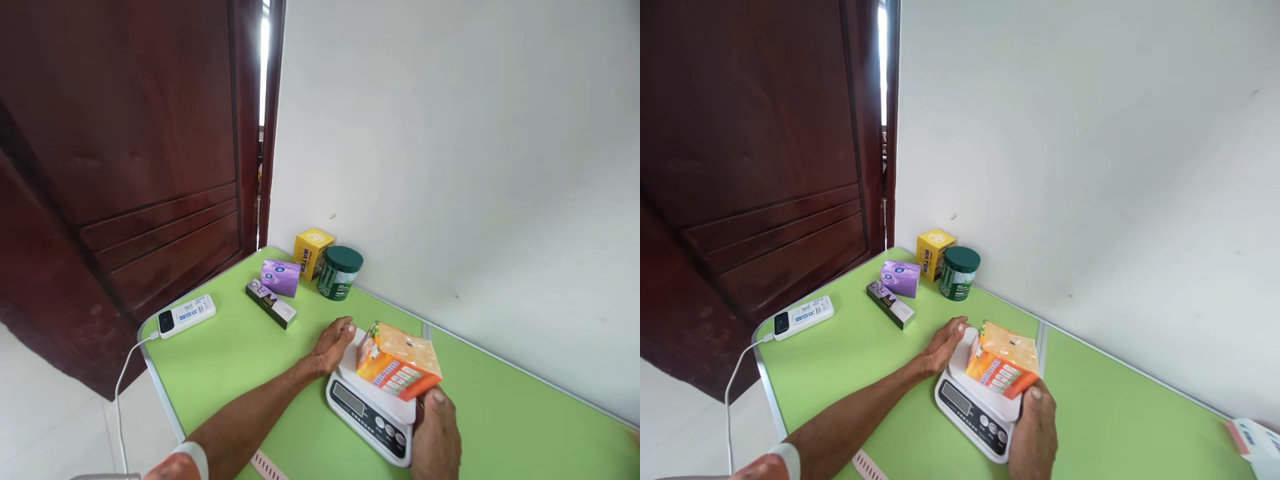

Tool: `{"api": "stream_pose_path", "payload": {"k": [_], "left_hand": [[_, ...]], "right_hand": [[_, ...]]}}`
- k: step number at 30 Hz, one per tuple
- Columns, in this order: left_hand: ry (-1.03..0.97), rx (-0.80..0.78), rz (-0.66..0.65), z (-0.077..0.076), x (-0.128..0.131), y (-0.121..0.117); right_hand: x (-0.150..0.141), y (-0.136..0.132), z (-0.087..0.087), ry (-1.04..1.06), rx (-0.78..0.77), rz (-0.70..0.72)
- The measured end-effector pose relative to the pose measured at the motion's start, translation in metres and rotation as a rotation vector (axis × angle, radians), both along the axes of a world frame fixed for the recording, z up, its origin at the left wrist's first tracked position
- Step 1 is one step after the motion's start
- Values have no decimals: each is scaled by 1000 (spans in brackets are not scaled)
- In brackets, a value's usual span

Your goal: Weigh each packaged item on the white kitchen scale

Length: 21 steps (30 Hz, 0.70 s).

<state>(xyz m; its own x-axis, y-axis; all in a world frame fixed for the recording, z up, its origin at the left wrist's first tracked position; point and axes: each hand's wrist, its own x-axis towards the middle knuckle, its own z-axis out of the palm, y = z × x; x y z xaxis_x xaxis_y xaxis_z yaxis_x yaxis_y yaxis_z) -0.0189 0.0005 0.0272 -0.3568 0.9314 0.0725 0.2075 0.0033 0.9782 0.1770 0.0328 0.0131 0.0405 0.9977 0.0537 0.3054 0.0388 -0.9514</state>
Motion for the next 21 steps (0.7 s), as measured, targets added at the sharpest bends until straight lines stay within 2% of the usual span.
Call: {"api": "stream_pose_path", "payload": {"k": [8, 21], "left_hand": [[-20, 30, -22, -8, -5, 0], [17, 81, -32, -10, -6, -3]], "right_hand": [[0, -1, -5, 6, 15, -20], [-4, -5, -3, 72, 57, -9]]}}
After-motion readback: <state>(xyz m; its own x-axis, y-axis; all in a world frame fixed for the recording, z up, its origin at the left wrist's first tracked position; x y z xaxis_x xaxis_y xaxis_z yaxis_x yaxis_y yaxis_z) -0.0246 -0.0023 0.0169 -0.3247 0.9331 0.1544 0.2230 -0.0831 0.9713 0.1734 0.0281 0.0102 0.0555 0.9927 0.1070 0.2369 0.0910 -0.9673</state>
